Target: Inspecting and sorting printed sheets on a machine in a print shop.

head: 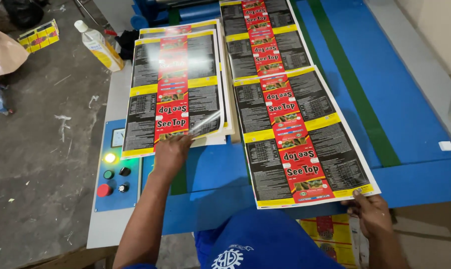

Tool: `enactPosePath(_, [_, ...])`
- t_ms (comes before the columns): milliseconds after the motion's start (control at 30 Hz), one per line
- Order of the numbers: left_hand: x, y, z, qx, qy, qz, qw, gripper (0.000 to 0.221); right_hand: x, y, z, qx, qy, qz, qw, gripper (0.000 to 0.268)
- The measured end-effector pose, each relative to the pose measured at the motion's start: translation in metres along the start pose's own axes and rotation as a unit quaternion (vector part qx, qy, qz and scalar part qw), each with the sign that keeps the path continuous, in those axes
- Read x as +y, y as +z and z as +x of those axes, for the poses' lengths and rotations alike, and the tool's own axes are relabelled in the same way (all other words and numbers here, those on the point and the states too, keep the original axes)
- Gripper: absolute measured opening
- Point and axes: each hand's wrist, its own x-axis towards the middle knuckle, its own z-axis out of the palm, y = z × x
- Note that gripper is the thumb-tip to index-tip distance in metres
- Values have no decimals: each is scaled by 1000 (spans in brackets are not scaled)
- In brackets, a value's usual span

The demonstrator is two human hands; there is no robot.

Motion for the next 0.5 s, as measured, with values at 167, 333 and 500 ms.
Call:
enactPosePath(167, [2, 5, -3, 51, 5, -14, 999, 12, 3, 11, 1, 7, 36, -6, 999, 17])
enactPosePath(333, [1, -3, -4, 31, 34, -45, 998, 17, 2, 24, 14, -14, 37, -16, 999, 20])
enactPosePath(500, [2, -7, -8, -45, -30, -40, 998, 16, -20, 38, 25, -2, 47, -58, 997, 22])
